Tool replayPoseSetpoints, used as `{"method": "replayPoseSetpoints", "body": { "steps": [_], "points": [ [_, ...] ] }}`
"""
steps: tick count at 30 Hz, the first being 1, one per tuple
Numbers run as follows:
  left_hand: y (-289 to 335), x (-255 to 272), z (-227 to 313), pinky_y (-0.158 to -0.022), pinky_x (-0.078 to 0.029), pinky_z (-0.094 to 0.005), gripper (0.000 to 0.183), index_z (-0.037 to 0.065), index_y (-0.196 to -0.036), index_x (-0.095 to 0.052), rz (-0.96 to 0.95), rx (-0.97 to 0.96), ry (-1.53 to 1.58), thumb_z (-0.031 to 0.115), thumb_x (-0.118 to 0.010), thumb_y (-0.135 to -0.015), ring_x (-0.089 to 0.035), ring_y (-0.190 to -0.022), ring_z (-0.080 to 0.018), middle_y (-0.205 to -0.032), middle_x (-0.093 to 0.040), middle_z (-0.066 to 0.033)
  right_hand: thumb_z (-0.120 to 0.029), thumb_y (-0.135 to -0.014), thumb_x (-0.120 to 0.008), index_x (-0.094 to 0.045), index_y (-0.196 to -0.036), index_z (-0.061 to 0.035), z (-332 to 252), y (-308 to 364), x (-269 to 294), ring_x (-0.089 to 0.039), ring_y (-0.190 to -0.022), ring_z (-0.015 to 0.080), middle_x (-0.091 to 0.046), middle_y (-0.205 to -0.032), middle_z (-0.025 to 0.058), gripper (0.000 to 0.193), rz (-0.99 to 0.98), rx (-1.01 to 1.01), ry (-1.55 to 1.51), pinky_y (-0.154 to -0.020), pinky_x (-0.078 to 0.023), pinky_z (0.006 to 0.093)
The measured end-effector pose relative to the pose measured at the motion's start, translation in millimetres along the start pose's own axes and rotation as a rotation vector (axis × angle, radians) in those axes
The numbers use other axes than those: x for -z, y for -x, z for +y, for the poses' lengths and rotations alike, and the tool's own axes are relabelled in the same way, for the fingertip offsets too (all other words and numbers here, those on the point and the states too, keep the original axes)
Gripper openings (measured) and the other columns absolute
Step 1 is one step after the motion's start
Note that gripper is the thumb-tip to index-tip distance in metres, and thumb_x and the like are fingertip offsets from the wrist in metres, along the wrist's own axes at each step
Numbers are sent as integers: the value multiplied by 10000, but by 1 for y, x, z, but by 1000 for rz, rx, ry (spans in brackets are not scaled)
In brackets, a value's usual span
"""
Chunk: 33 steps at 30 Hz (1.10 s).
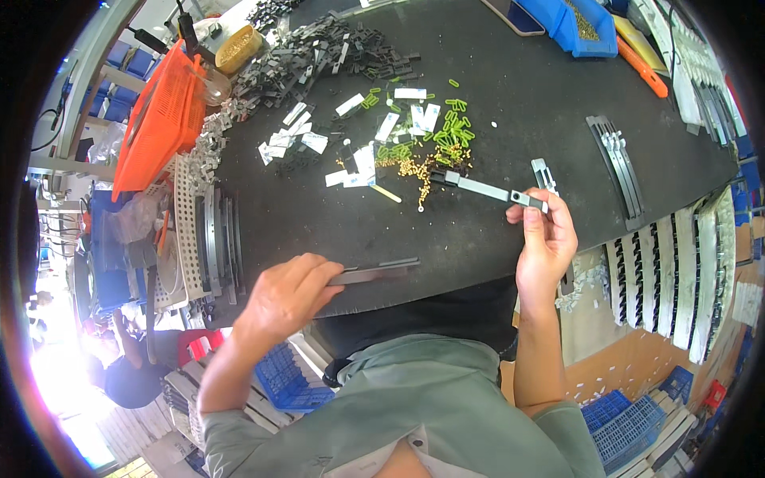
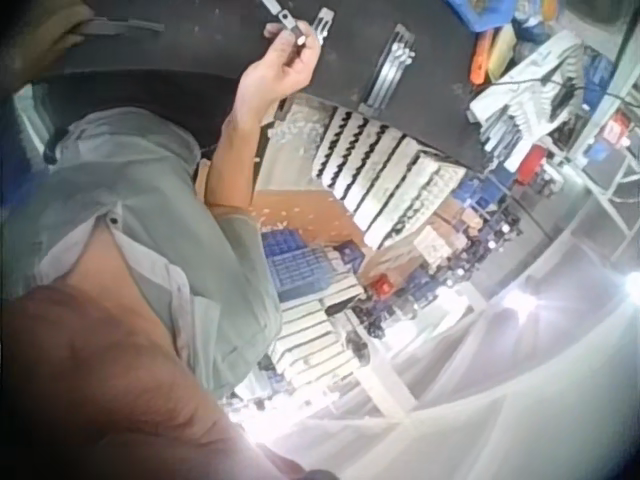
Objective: Manually assembling small metal components and plastic parts at a workbench.
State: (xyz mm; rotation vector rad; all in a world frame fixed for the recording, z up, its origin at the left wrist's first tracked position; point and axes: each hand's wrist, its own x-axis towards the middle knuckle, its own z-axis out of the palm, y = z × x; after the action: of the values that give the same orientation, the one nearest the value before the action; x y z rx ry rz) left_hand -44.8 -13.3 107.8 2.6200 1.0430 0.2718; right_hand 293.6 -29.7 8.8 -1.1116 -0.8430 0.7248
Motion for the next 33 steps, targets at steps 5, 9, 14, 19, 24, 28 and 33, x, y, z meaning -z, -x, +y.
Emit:
{"method": "replayPoseSetpoints", "body": {
  "steps": [5, 9, 14, 19, 24, 28, 33],
  "points": [
    [-6, -54, 15, -810, -541, -410, 254, 46, -975, -687, 217, 185, 94, 88, -829, -769, -658, -937, -332, -1086, -655, -141, -46, -1005, -629, -631, -1153, 33, 16, -6, -4, -660, -836, 155, -661, -1029, 89, 168, -5, -12, -89, -779, -549, 312],
    [5, -47, 14, -898, -526, -421, 282, 44, -1015, -740, 166, 241, 68, 109, -843, -761, -649, -1056, -352, -1209, -674, -154, -62, -1015, -620, -622, -1107, 35, 14, -5, -12, -643, -820, 150, -637, -1013, 95, 133, 4, 25, -132, -770, -536, 303],
    [-35, -13, -19, -949, -529, -378, 190, 18, -1051, -733, 210, 322, 112, 71, -756, -871, -671, -1096, -332, -1205, -682, -176, -47, -1023, -597, -608, -1127, 30, 14, -5, -13, -640, -825, 151, -630, -1023, 100, 130, 17, 7, -189, -777, -533, 301],
    [-104, -11, -62, -824, -540, -341, 171, 3, -1079, -707, 256, 345, 183, 57, -689, -918, -687, -940, -257, -1061, -705, -127, -42, -1033, -575, -602, -1129, 25, 16, -4, -6, -635, -839, 147, -623, -1015, 93, 120, 2, 9, -120, -797, -536, 308],
    [-122, -35, -107, -747, -532, -362, 147, 19, -1053, -709, 264, 382, 124, 93, -685, -928, -680, -837, -250, -972, -693, -116, -30, -1033, -564, -601, -1137, 31, 16, -4, -7, -634, -842, 146, -625, -1013, 92, 126, -22, 13, -111, -803, -534, 306],
    [-138, -34, -121, -733, -531, -382, 115, 41, -1003, -707, 138, 297, -27, 118, -696, -919, -684, -815, -278, -955, -692, -112, -28, -1029, -567, -602, -1142, 34, 19, -6, -8, -634, -840, 147, -628, -1009, 93, 134, -30, -3, -92, -804, -534, 306],
    [-142, -25, -118, -757, -557, -412, 92, 109, -1008, -685, 65, 166, -238, 151, -678, -927, -686, -868, -313, -1002, -672, -60, -29, -1023, -579, -611, -1150, 29, 19, -5, -7, -656, -845, 142, -648, -1023, 83, 143, -18, 8, -33, -801, -537, 294]
  ]
}}
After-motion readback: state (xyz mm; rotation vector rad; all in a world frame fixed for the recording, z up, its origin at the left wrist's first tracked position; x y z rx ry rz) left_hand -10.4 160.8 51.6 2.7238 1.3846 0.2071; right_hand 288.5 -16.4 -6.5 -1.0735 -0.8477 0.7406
